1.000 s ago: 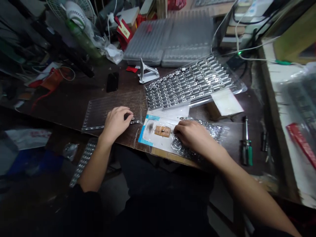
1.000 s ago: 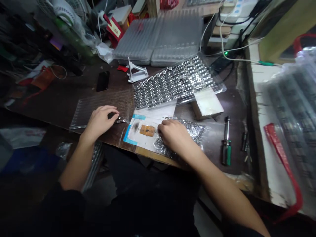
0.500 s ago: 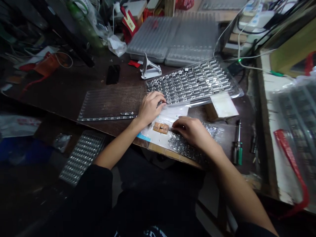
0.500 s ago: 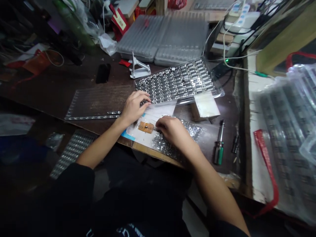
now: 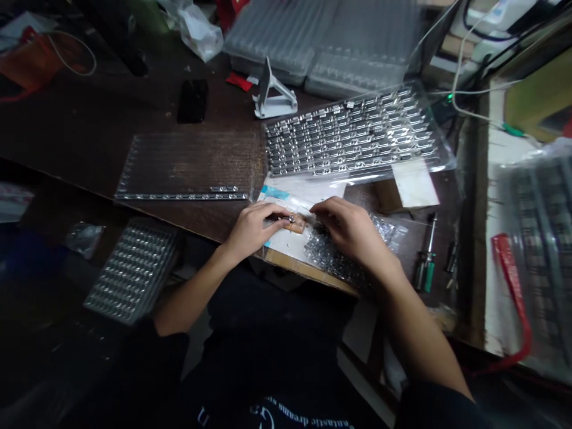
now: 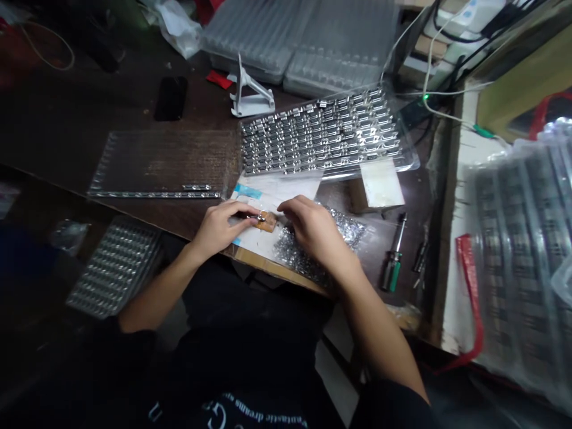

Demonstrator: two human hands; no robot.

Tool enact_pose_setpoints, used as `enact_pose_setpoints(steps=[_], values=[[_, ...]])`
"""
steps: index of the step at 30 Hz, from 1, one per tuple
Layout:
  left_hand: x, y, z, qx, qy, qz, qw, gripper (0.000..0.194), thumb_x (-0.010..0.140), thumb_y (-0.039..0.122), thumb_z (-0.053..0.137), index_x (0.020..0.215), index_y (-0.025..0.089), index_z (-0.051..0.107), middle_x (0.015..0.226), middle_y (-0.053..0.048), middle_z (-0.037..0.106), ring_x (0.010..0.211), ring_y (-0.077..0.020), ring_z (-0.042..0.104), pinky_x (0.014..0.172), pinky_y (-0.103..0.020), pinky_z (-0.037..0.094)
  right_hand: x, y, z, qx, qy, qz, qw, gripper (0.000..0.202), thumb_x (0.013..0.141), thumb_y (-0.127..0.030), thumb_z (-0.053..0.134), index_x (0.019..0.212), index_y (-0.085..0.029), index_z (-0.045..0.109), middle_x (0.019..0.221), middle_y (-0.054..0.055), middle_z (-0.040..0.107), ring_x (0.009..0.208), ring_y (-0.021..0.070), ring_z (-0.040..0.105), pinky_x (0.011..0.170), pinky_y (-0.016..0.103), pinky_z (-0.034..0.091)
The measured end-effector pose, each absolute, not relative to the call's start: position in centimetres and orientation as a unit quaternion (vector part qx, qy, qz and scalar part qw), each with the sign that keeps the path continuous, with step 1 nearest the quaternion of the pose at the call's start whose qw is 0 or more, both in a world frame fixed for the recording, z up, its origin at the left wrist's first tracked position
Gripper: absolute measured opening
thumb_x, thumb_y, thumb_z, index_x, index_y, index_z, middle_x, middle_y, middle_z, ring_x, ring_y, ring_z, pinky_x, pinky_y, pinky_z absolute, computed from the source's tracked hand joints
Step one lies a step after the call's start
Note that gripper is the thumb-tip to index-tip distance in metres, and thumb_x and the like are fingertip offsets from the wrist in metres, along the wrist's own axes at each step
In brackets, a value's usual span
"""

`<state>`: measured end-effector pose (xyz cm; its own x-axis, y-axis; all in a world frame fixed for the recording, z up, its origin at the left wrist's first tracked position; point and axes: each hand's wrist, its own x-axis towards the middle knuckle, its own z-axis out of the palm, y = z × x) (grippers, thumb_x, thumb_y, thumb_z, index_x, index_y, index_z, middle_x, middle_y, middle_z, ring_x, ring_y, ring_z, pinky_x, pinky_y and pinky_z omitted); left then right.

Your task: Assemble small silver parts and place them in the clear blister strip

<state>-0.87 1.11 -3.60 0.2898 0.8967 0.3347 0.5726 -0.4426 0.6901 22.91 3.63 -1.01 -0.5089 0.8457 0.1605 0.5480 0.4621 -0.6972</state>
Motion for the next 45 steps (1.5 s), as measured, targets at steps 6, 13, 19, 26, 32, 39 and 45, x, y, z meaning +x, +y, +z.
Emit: enact_pose_setpoints(steps=[6, 13, 19, 26, 32, 39, 45], values=[[-0.8, 1.1, -4.0, 0.789, 0.446, 0.372, 0.200, 0.016, 0.091, 0.036, 0.069, 0.097, 0.022, 0.075, 0.095, -0.003, 0.079, 0.090, -0.0171, 0.072, 0.085, -0.031, 0.055, 22.2, 3.3, -1.2, -0.417, -0.818, 0.289, 0.272, 0.020, 0.090, -0.009, 0.054, 0.100, -0.019, 0.068, 0.096, 0.008, 0.072, 0.086, 0.0204, 0.067, 0.077, 0.031, 0.050], [-0.9, 0.7, -4.5, 0.772, 0.473, 0.368, 0.210, 0.012, 0.093, 0.029, 0.069, 0.099, 0.021, 0.076, 0.097, -0.004, 0.079, 0.094, -0.0185, 0.071, 0.088, -0.034, 0.055, 21.0, 2.8, -1.1, -0.423, -0.825, 0.294, 0.233, 0.019, 0.089, -0.010, 0.053, 0.097, -0.020, 0.067, 0.092, 0.007, 0.071, 0.085, 0.0204, 0.067, 0.077, 0.032, 0.050], [-0.8, 0.8, -4.4, 0.762, 0.469, 0.386, 0.225, 0.009, 0.091, 0.026, 0.070, 0.097, 0.020, 0.076, 0.096, -0.003, 0.079, 0.093, -0.0169, 0.071, 0.086, -0.031, 0.054, 20.6, 2.8, -0.9, -0.422, -0.825, 0.294, 0.233, 0.020, 0.088, -0.007, 0.053, 0.095, -0.021, 0.066, 0.092, 0.006, 0.071, 0.086, 0.0202, 0.067, 0.079, 0.032, 0.050], [-0.6, 0.8, -4.7, 0.769, 0.470, 0.373, 0.221, 0.010, 0.089, 0.022, 0.073, 0.098, 0.020, 0.076, 0.096, -0.004, 0.078, 0.095, -0.0189, 0.070, 0.087, -0.033, 0.054, 20.4, 2.6, -0.7, -0.422, -0.828, 0.290, 0.228, 0.022, 0.089, -0.006, 0.052, 0.093, -0.021, 0.067, 0.093, 0.006, 0.071, 0.088, 0.0203, 0.067, 0.080, 0.032, 0.051], [-0.6, 0.8, -4.8, 0.780, 0.466, 0.359, 0.212, 0.010, 0.089, 0.020, 0.072, 0.097, 0.022, 0.077, 0.095, -0.002, 0.078, 0.093, -0.0186, 0.070, 0.086, -0.033, 0.054, 20.2, 2.5, -1.0, -0.427, -0.831, 0.279, 0.222, 0.018, 0.091, -0.010, 0.053, 0.093, -0.022, 0.066, 0.093, 0.007, 0.072, 0.086, 0.0205, 0.067, 0.077, 0.032, 0.052], [-0.4, 0.7, -5.1, 0.775, 0.468, 0.362, 0.221, 0.008, 0.087, 0.019, 0.074, 0.094, 0.021, 0.076, 0.093, -0.003, 0.078, 0.092, -0.0189, 0.070, 0.084, -0.033, 0.055, 19.5, 2.3, -1.6, -0.449, -0.844, 0.203, 0.211, 0.014, 0.094, -0.015, 0.052, 0.093, -0.023, 0.062, 0.090, 0.007, 0.071, 0.084, 0.0207, 0.067, 0.076, 0.032, 0.051], [-0.9, 0.0, -4.5, 0.720, 0.531, 0.408, 0.180, 0.005, 0.092, 0.022, 0.069, 0.092, 0.018, 0.072, 0.093, -0.004, 0.077, 0.091, -0.0188, 0.069, 0.085, -0.033, 0.053, 19.4, 2.6, -2.2, -0.418, -0.846, 0.245, 0.224, 0.013, 0.094, -0.013, 0.052, 0.095, -0.023, 0.060, 0.091, 0.006, 0.071, 0.081, 0.0191, 0.066, 0.074, 0.030, 0.051]])
